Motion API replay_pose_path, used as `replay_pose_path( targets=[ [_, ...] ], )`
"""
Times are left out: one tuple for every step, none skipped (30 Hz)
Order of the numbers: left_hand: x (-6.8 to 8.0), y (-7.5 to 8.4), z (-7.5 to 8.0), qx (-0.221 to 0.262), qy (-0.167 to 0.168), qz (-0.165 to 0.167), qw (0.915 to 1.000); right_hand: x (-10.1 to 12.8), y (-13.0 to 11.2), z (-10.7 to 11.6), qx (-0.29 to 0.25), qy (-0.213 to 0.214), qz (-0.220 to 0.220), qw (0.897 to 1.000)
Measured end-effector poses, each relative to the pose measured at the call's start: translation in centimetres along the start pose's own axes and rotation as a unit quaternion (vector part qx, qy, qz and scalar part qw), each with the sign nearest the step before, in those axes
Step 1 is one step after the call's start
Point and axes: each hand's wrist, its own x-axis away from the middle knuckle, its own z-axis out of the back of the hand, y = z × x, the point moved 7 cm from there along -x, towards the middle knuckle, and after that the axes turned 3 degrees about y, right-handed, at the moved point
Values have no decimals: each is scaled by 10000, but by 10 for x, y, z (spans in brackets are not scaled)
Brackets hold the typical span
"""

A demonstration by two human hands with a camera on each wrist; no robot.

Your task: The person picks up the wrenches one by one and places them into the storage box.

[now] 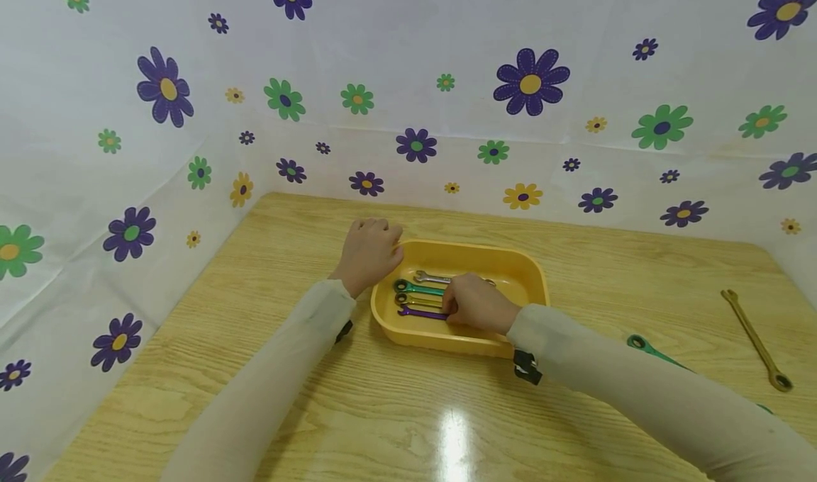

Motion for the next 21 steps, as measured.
replay_pose_path(
  targets=[
    [0, 0, 0, 8, -13, 4, 10000, 0, 0, 0, -11, -6, -30, 10000],
    [0, -1, -1, 18, -16, 5, 10000, 0, 0, 0, -26, -18, -49, 10000],
    [0, -1, -1, 31, -21, 4, 10000, -1, 0, 0, -46, -25, -64, 10000],
    [0, -1, -1, 41, -24, -1, 10000, 0, -1, 1, -63, -31, -70, 10000],
    [0, -1, -1, 53, -29, -3, 10000, 0, -1, 1, -80, -33, -67, 9999],
    [0, -2, -1, 57, -31, -3, 10000, 0, -2, 2, -101, -32, -41, 9999],
    [-1, -2, -2, 60, -46, 13, 10000, 0, -1, 4, -134, -38, -13, 9999],
    [-3, -2, -2, 70, -51, 31, 10000, -1, -1, 5, -176, -35, 21, 9998],
    [-4, -2, -2, 69, -61, 48, 9999, -1, 0, 7, -193, -20, 58, 9998],
    [-5, -2, -2, 74, -81, 70, 9999, -1, 1, 9, -195, -3, 119, 9997],
    [-6, -2, -3, 77, -107, 96, 9999, -2, 2, 11, -199, 19, 183, 9996],
    [-7, -3, -4, 75, -134, 120, 9998, -2, 3, 12, -219, 45, 223, 9995],
    [-8, -3, -5, 71, -162, 138, 9997, -3, 4, 14, -214, 73, 278, 9994],
    [-9, -3, -6, 66, -192, 159, 9997, -3, 5, 15, -220, 94, 326, 9992],
    [-9, -3, -7, 46, -217, 174, 9996, -3, 6, 16, -211, 107, 371, 9990],
    [-10, -3, -7, 47, -241, 194, 9995, -3, 7, 18, -232, 109, 401, 9989],
    [-11, -3, -8, 28, -255, 208, 9995, -4, 8, 19, -255, 115, 415, 9987],
    [-12, -3, -8, 7, -266, 221, 9994, -4, 10, 20, -279, 122, 419, 9987],
    [-13, -3, -8, -14, -267, 228, 9994, -4, 11, 21, -288, 130, 445, 9985],
    [-14, -3, -8, -28, -268, 240, 9993, -5, 12, 22, -345, 131, 429, 9984],
    [-15, -3, -9, -44, -264, 251, 9993, -5, 14, 23, -394, 145, 418, 9982]
  ],
)
